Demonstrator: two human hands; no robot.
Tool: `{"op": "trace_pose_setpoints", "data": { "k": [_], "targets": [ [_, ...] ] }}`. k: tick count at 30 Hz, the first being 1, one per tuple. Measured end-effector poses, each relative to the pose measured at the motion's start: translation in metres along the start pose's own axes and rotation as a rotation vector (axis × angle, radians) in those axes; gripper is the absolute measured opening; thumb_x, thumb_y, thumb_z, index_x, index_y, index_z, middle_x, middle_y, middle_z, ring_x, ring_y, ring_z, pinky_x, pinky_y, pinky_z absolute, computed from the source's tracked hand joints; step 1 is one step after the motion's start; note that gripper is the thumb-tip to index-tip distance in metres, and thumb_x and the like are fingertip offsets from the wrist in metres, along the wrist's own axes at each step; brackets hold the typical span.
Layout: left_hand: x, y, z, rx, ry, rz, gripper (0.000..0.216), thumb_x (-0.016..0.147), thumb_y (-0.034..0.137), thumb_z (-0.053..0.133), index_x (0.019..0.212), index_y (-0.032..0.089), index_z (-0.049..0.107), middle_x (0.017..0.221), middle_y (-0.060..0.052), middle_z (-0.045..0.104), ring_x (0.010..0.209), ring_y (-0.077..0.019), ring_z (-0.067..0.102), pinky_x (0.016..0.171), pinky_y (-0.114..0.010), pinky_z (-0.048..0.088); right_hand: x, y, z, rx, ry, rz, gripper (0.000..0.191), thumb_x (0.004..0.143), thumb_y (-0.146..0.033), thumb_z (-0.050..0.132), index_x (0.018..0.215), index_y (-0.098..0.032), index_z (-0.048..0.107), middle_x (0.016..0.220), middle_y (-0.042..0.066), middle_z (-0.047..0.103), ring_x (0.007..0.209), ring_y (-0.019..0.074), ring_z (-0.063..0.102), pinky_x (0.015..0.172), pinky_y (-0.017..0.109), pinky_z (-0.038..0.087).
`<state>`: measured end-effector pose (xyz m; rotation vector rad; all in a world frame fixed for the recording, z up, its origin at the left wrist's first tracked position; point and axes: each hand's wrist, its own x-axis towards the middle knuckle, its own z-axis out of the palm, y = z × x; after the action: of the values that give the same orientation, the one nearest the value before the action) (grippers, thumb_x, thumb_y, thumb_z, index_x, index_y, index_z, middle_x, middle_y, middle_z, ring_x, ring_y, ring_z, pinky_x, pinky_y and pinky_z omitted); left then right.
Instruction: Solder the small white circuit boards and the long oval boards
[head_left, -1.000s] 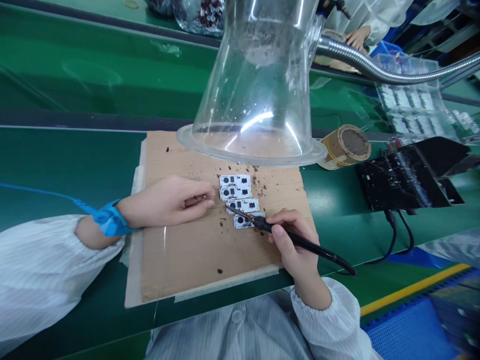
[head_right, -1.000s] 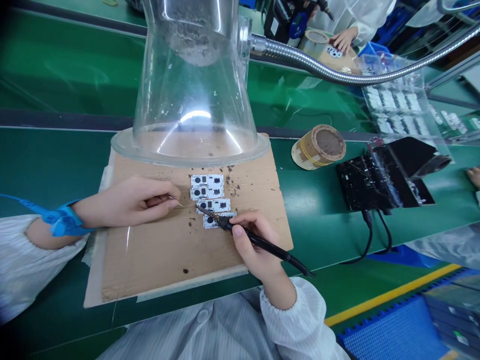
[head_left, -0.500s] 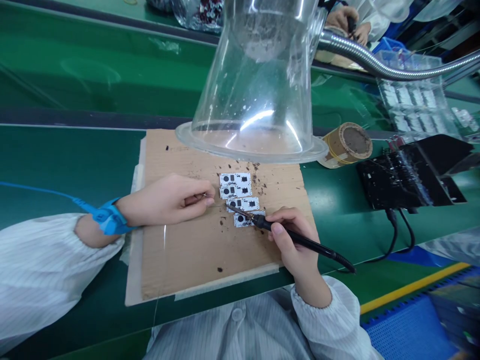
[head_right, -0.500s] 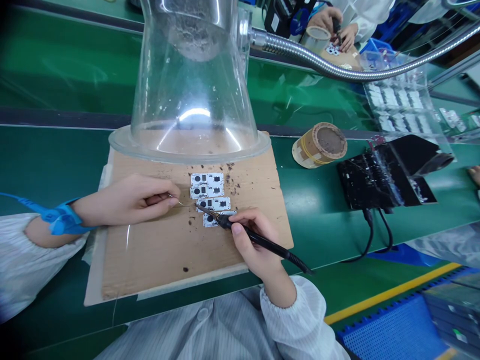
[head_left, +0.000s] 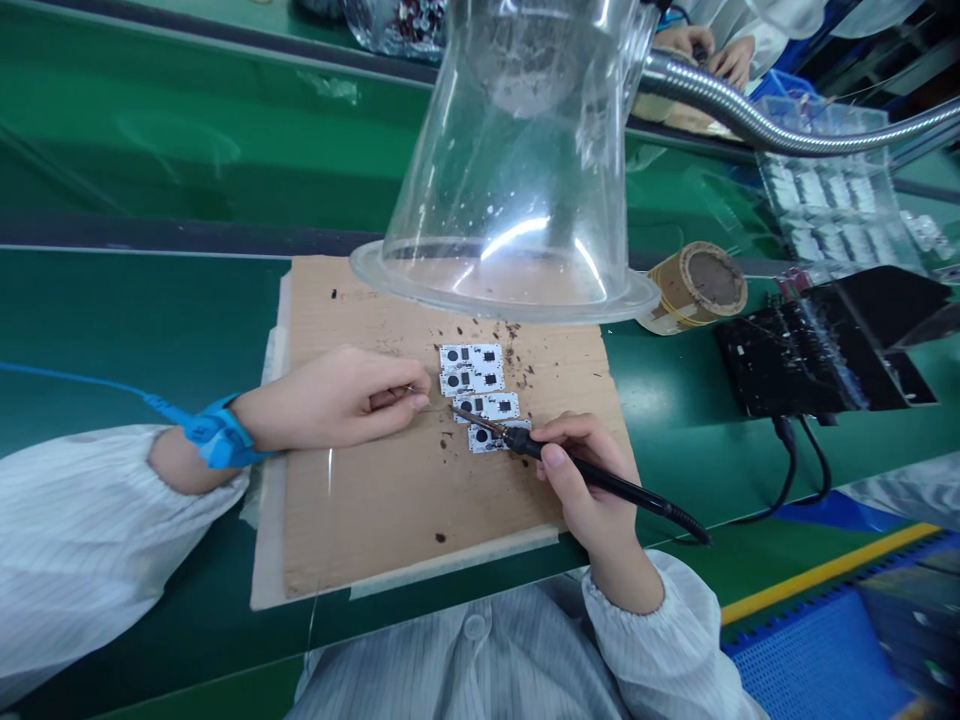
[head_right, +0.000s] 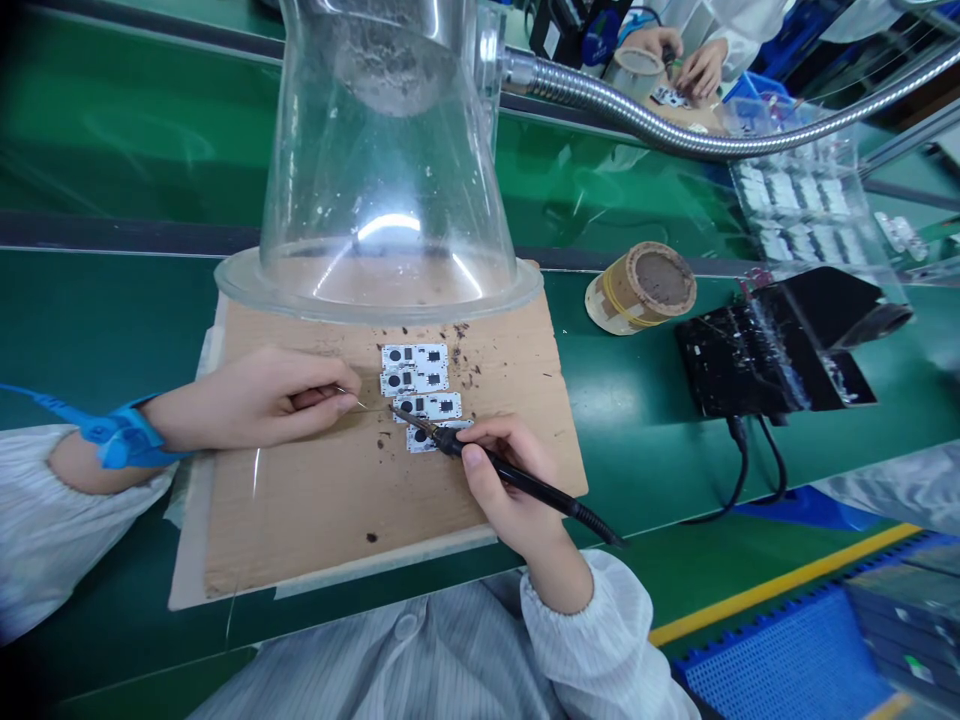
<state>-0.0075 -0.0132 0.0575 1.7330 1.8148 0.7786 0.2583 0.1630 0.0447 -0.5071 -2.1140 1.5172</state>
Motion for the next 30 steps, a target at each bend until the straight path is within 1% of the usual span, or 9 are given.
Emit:
{"op": "trace_pose_setpoints", "data": {
  "k": [3,12,21,30],
  "targets": [
    [0.0,0.0003,-0.0004,0.003,0.0,0.001,0.025,0.106,0.03,0.051,0.089,0.019,0.066,0.062,0.005,0.057,0.051,-0.0099,0.049,0.054,-0.024,0.034,-0.0001,-0.0008,0.0002,0.013,-0.005,-0.002,0.01,0.108,-0.034,0.07,0.105,-0.025,0.075,0.085,0.001,0.073,0.062,0.0136,0.064,0.058,0.025,0.054],
    [-0.0001,0.0007,-0.0005,0.003,-0.005,-0.001,0.025,0.107,0.03,0.052,0.088,0.02,0.065,0.063,0.004,0.057,0.053,-0.0103,0.05,0.055,-0.025,0.034,-0.0004,-0.0008,0.0006,0.014,-0.013,-0.005,0.007,0.108,-0.029,0.07,0.107,-0.026,0.075,0.09,0.001,0.075,0.064,0.0125,0.065,0.059,0.024,0.054],
    [-0.0008,0.001,-0.0017,-0.004,-0.015,-0.011,0.026,0.107,0.032,0.051,0.089,0.019,0.066,0.064,0.004,0.059,0.053,-0.0102,0.052,0.054,-0.024,0.035,-0.0004,-0.0003,0.0006,0.01,-0.013,-0.015,0.005,0.107,-0.028,0.07,0.107,-0.025,0.075,0.091,0.001,0.075,0.065,0.0125,0.065,0.06,0.024,0.054],
    [0.0007,0.0019,-0.0012,-0.004,0.003,0.017,0.026,0.106,0.029,0.052,0.089,0.019,0.067,0.062,0.005,0.057,0.052,-0.0092,0.05,0.054,-0.023,0.034,-0.0003,-0.0008,0.0013,0.008,-0.013,-0.015,0.005,0.106,-0.025,0.071,0.108,-0.027,0.076,0.092,0.0,0.076,0.065,0.0115,0.065,0.059,0.023,0.055]
  ]
}}
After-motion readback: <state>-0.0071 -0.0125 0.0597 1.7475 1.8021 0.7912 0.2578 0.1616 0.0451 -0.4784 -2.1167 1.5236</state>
